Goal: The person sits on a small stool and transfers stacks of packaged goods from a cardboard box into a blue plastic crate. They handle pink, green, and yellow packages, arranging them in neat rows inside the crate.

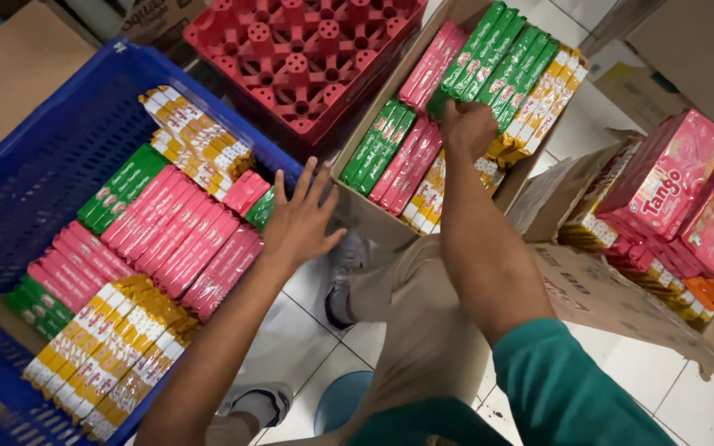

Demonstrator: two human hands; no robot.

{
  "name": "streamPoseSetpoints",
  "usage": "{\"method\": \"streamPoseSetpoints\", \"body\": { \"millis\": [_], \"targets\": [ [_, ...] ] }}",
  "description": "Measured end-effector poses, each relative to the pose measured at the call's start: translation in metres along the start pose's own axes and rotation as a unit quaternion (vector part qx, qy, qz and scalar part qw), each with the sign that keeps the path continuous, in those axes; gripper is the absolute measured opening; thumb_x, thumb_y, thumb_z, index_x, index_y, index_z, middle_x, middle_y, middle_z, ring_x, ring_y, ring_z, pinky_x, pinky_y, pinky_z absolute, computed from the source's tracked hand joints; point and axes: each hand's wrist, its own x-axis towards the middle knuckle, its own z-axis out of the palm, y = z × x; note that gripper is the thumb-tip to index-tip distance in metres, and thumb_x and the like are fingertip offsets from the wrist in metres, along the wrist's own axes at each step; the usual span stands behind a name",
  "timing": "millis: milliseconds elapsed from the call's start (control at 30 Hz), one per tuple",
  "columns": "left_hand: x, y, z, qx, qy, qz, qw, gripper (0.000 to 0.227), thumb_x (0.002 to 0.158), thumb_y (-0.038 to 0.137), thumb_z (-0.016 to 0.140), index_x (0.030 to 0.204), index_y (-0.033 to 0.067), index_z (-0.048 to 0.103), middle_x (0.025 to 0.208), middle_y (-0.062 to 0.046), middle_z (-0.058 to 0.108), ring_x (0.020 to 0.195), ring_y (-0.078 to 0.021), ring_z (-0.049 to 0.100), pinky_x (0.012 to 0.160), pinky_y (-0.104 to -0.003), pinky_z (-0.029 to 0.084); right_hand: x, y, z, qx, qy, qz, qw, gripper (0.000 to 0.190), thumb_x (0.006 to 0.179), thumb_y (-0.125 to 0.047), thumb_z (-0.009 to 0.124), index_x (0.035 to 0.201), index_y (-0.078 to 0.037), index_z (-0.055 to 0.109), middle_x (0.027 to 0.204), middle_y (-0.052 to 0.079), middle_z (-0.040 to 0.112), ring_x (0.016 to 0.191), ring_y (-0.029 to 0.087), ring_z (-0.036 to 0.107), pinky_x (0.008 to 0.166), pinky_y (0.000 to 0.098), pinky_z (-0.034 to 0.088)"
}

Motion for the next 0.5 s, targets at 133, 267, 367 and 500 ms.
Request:
{"method": "streamPoseSetpoints", "body": {
  "millis": [133, 267, 367, 500],
  "targets": [
    [-0.006, 0.001, 0.006, 0.012, 0.011, 0.003, 1.000, 0.075, 0.079, 0.058, 0.072, 0.138, 0.0124, 0.063, 0.165, -0.017, 0.037, 0.159, -0.0371, 0.020, 0.116, -0.076, 0.024, -0.001, 0.000, -0.005, 0.002, 0.006, 0.009, 1.000, 0.024, 0.086, -0.044, 0.075, 0.102, -0.027, 0.083, 0.104, 0.016, 0.078, 0.108, 0.038, 0.073, 0.092, 0.0477, 0.061],
    [-0.009, 0.001, 0.011, -0.009, 0.050, -0.015, 0.999, 0.074, 0.080, 0.058, 0.073, 0.136, 0.0096, 0.064, 0.160, -0.020, 0.043, 0.155, -0.0393, 0.028, 0.114, -0.076, 0.027, 0.001, -0.003, -0.007, 0.031, 0.020, 0.034, 0.999, 0.025, 0.085, -0.042, 0.071, 0.101, -0.027, 0.082, 0.104, 0.016, 0.077, 0.109, 0.037, 0.073, 0.093, 0.0488, 0.061],
    [-0.009, 0.000, 0.016, -0.019, 0.064, -0.014, 0.998, 0.073, 0.079, 0.057, 0.074, 0.133, 0.0092, 0.065, 0.158, -0.020, 0.046, 0.154, -0.0397, 0.031, 0.112, -0.076, 0.029, 0.011, 0.002, -0.001, 0.020, 0.017, -0.002, 1.000, 0.022, 0.087, -0.035, 0.067, 0.098, -0.023, 0.082, 0.098, 0.018, 0.076, 0.105, 0.039, 0.073, 0.090, 0.0494, 0.061],
    [-0.005, -0.002, 0.023, -0.023, 0.092, -0.022, 0.995, 0.076, 0.076, 0.058, 0.077, 0.132, 0.0089, 0.063, 0.153, -0.021, 0.050, 0.152, -0.0398, 0.034, 0.110, -0.076, 0.034, 0.035, 0.019, 0.016, -0.023, -0.005, -0.099, 0.995, 0.020, 0.087, -0.034, 0.066, 0.091, -0.023, 0.082, 0.091, 0.020, 0.076, 0.102, 0.042, 0.072, 0.088, 0.0510, 0.060]
  ]
}}
